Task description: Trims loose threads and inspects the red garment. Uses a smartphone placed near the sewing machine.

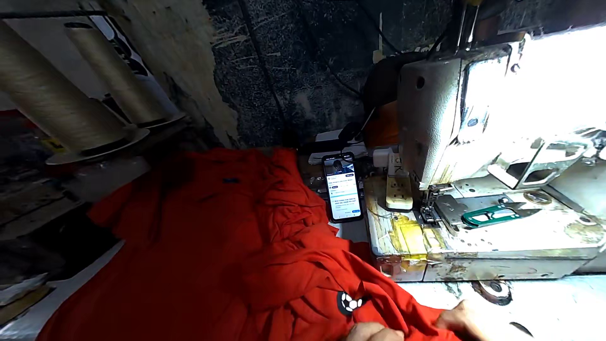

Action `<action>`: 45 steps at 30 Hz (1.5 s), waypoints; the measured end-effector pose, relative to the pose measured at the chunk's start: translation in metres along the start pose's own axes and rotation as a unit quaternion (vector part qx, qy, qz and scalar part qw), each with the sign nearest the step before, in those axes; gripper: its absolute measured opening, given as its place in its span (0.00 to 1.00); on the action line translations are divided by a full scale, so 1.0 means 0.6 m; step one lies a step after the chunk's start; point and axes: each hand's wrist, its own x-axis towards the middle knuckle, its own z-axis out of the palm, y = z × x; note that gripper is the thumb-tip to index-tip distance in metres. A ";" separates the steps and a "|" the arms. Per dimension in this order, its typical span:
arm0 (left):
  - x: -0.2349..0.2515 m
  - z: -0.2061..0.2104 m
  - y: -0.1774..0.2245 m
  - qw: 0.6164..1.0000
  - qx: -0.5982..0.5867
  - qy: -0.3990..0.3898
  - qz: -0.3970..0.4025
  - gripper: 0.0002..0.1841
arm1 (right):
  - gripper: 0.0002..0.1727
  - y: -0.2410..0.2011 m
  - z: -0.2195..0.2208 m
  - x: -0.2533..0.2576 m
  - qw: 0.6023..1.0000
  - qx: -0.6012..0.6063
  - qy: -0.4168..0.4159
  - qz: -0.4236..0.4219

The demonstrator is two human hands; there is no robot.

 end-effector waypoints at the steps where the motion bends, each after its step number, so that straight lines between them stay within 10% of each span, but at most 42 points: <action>1: 0.020 -0.009 0.002 0.999 -0.011 -0.033 0.012 0.09 | 0.10 0.003 -0.015 0.005 1.000 -0.018 0.001 0.001; 7: 0.129 -0.017 -0.088 0.981 -0.032 -0.157 0.109 0.09 | 0.12 0.018 -0.051 0.019 0.988 -0.142 -0.036 0.044; 15: 0.200 -0.040 -0.123 0.996 0.031 0.032 0.076 0.09 | 0.16 0.047 0.010 -0.015 0.972 -0.227 -0.046 0.051; 19: 0.237 -0.047 -0.159 0.966 0.175 -0.092 -0.169 0.08 | 0.17 0.048 0.017 -0.021 0.966 -0.256 -0.026 0.033; 24: 0.294 0.011 -0.210 0.914 0.351 -0.201 -0.023 0.25 | 0.18 0.041 0.015 -0.020 0.969 -0.245 -0.015 0.042; 29: 0.300 0.032 -0.202 0.864 0.442 -0.239 -0.044 0.31 | 0.16 0.048 0.017 -0.020 0.966 -0.256 -0.001 0.026; 45: 0.321 0.040 -0.203 0.870 0.431 -0.235 -0.054 0.28 | 0.12 0.055 0.015 -0.020 0.970 -0.242 0.014 0.007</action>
